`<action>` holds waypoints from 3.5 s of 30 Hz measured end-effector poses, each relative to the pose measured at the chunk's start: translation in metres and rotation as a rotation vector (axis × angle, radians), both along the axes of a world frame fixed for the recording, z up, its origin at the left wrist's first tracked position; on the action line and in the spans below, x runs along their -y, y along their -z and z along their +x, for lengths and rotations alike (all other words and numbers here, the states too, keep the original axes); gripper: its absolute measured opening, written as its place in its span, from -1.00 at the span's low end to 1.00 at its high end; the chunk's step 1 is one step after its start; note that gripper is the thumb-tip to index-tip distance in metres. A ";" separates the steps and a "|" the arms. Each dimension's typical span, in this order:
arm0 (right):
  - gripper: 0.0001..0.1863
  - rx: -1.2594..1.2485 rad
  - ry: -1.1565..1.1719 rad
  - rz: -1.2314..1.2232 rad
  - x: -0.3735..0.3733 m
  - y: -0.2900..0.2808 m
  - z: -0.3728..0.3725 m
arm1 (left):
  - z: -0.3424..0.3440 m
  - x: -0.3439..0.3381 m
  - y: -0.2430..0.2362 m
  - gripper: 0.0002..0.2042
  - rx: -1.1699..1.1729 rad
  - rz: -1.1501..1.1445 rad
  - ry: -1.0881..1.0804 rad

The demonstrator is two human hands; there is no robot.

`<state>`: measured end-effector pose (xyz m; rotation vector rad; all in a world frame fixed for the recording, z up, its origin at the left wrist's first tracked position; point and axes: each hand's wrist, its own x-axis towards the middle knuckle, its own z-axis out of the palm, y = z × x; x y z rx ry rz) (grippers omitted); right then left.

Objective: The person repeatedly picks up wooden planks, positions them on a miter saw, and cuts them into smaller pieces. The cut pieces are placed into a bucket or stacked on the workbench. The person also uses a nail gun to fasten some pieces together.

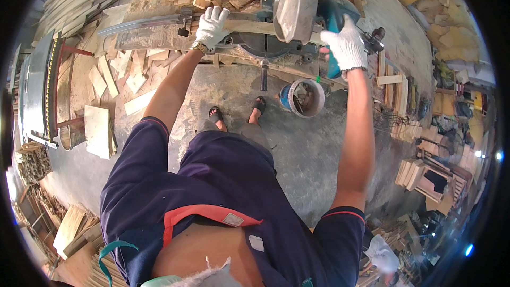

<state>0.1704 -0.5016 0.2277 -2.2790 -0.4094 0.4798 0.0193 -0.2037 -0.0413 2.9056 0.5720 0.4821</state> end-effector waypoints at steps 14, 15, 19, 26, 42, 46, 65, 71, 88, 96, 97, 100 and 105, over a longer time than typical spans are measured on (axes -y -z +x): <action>-0.31 0.323 0.038 0.058 0.044 0.136 -0.037 | 0.000 0.001 0.003 -0.30 0.032 0.008 0.007; -0.30 0.360 0.037 0.094 0.044 0.144 -0.037 | 0.000 0.001 0.003 -0.29 0.038 0.011 0.005; -0.26 0.313 0.084 0.082 0.049 0.161 -0.044 | 0.001 0.000 0.007 -0.28 0.022 0.007 -0.003; -0.28 0.400 0.100 0.012 0.044 0.158 -0.057 | 0.001 -0.004 0.010 -0.26 -0.009 -0.036 0.027; -0.26 0.539 0.082 0.055 0.041 0.203 -0.068 | -0.001 0.000 0.004 -0.31 0.098 -0.014 0.036; -0.29 0.403 0.077 0.057 0.038 0.166 -0.057 | -0.006 0.007 0.003 -0.16 0.103 0.002 -0.054; -0.52 0.290 -0.223 -0.250 -0.050 -0.091 0.048 | -0.104 0.130 0.031 -0.81 0.622 -1.460 -0.352; -0.52 0.297 -0.232 -0.305 -0.053 -0.092 0.047 | 0.012 0.125 0.031 -0.87 1.059 -1.956 -0.537; -0.54 0.368 -0.295 -0.339 -0.050 -0.088 0.055 | 0.015 0.085 0.014 0.02 0.240 -0.335 -0.658; -0.59 0.356 -0.278 -0.298 -0.050 -0.089 0.053 | -0.023 -0.003 0.005 0.23 0.149 -0.221 -0.131; -0.60 0.362 -0.275 -0.307 -0.050 -0.089 0.052 | -0.024 -0.010 0.005 0.21 0.085 -0.182 -0.142; -0.42 0.411 -0.284 -0.303 -0.047 -0.087 0.050 | -0.033 -0.031 0.003 0.07 -0.036 0.003 -0.116; 0.01 0.350 -0.251 -0.204 -0.039 -0.064 0.049 | -0.051 -0.047 -0.004 -0.10 -0.034 0.038 -0.011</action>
